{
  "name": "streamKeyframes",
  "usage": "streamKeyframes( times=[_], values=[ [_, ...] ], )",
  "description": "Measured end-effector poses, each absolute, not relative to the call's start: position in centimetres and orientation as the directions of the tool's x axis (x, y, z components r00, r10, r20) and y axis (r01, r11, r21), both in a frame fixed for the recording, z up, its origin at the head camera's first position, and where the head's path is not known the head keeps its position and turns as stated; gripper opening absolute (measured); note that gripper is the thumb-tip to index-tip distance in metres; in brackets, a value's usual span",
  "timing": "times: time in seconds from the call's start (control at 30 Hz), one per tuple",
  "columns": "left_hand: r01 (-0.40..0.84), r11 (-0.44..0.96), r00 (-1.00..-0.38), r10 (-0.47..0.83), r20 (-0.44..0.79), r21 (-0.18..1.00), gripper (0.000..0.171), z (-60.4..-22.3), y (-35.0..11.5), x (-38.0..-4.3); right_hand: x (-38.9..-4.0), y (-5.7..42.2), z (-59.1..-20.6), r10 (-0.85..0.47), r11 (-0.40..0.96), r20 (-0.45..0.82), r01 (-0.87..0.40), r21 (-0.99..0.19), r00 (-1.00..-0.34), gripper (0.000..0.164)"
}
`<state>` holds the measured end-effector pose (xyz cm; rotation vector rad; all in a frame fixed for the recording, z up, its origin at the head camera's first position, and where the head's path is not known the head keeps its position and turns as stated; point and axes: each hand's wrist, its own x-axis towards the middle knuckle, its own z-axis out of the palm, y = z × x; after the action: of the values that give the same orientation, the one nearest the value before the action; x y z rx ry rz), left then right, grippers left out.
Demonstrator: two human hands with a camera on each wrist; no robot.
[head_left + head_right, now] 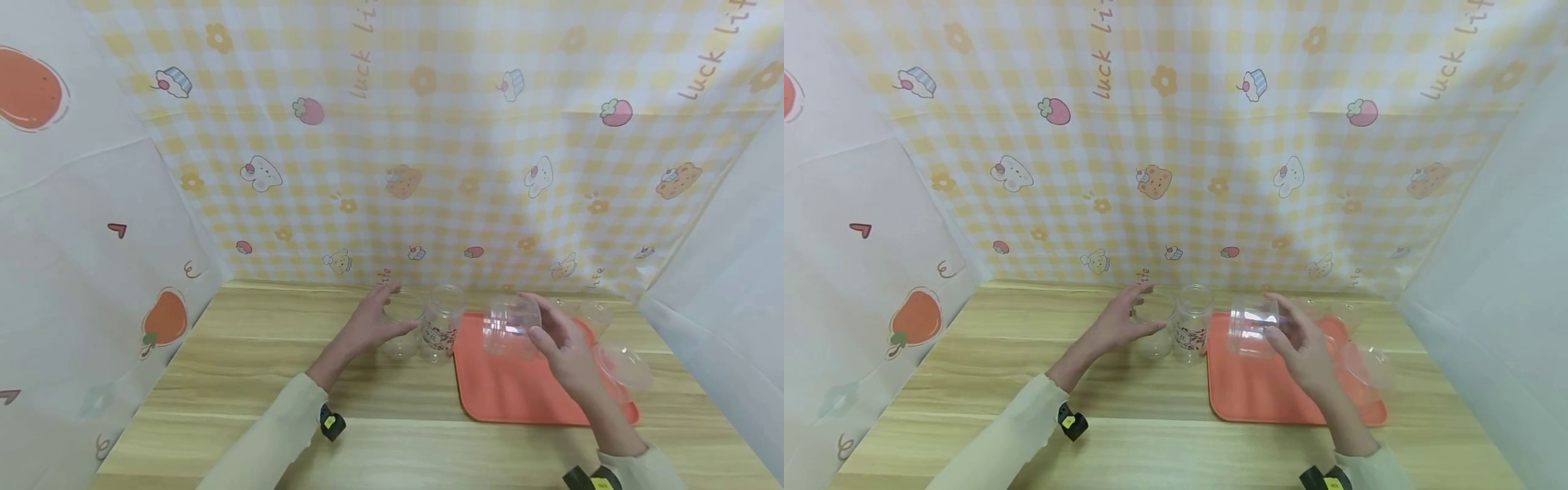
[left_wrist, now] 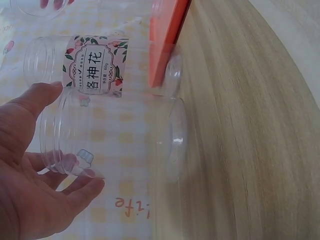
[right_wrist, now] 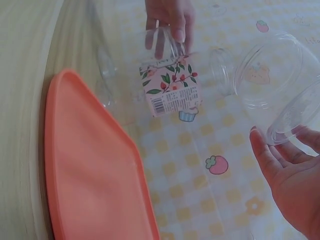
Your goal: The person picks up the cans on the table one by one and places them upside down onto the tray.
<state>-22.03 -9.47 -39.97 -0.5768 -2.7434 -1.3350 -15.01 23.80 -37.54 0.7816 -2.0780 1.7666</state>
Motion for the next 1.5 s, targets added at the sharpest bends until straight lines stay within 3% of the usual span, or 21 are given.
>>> streamKeyframes(
  times=[0.53,1.5],
  values=[
    [0.346,0.543,-0.929,0.313,0.198,0.765,0.084,-40.2,-9.5,-21.8,-14.5,25.3,-37.5,-0.211,0.229,0.499,-0.539,-0.810,-0.840,0.049],
    [0.344,0.553,-0.929,0.316,0.191,0.759,0.085,-40.1,-9.4,-21.8,-14.6,27.2,-37.8,-0.268,0.254,0.486,-0.548,-0.797,-0.832,0.053]
  ],
)
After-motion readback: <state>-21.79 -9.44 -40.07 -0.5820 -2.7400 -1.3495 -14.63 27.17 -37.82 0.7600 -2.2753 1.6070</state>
